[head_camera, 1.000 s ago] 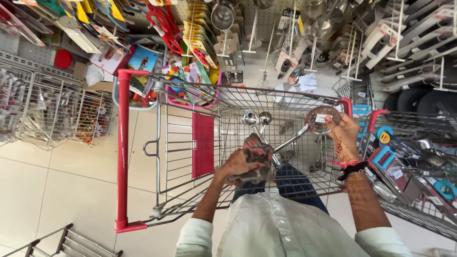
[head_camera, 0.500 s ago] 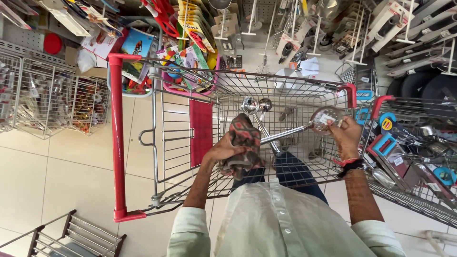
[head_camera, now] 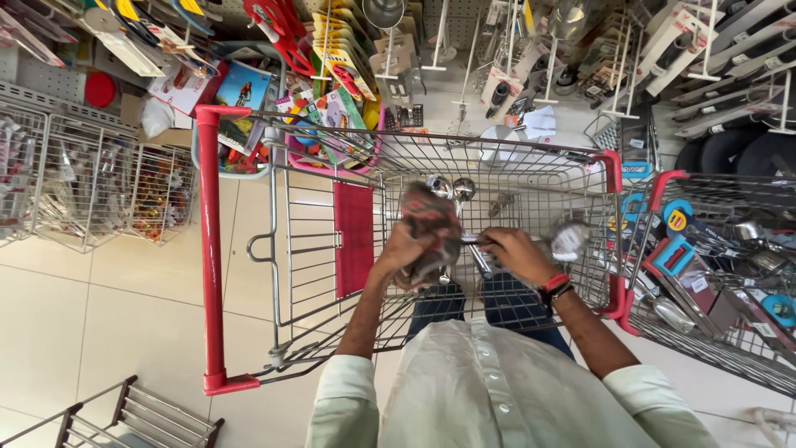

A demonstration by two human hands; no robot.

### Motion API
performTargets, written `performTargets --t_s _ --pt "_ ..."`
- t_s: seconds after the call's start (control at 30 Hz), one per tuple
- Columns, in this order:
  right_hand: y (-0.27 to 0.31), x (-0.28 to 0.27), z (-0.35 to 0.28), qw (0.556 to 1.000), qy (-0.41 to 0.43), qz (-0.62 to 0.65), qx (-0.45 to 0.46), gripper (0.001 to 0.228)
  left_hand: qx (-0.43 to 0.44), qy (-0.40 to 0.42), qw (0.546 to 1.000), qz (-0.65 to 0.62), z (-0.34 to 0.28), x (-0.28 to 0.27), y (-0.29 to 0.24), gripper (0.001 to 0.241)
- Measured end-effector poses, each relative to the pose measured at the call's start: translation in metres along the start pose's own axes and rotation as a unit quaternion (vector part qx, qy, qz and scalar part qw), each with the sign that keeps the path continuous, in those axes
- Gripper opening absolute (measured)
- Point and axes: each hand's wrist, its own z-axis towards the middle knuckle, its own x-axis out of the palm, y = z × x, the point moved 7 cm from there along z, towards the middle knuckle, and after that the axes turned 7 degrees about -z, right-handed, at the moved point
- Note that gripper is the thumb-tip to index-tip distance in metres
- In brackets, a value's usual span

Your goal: Selecting various stainless steel kitchen utensils from store shelves and placing them into a shopping cart.

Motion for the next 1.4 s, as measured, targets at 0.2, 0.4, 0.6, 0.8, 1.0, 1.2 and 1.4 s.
performTargets --t_s 0.2,0.4,0.6,0.8,1.0,1.2,1.4 --pt "-0.034 0.000 -0.003 0.989 -0.033 0.114 0.093 0.023 -0.060 -0.021 0.995 0.077 0.008 -0.017 0.049 0.072" --pt "-0.038 0.009 0.009 0.917 -0.104 0.359 0.136 0.036 -0.201 -0.052 0.978 0.030 0.002 0.030 0.017 0.093" --pt "-0.003 -0.006 0.017 0.978 -0.037 0.171 0.113 0.029 -0.054 0.025 0.938 -0.342 0.041 0.058 -0.044 0.078" --pt "-0.008 -0.015 0.010 0.968 -0.006 0.208 0.140 0.047 0.015 0.043 0.955 -0.295 0.076 0.061 -0.088 0.034" --pt "-0.010 -0.059 0.016 0.910 -0.132 0.393 0.009 0.037 0.045 0.054 0.971 -0.229 0.132 0.062 -0.113 0.028" --pt "0.029 -0.153 0.026 0.926 -0.198 0.320 -0.036 0.039 0.064 0.077 0.995 -0.004 0.143 0.073 -0.257 0.028" --pt "0.064 -0.281 0.040 0.932 -0.225 0.282 0.013 0.039 0.114 0.158 0.980 0.048 0.162 0.102 -0.410 0.018"
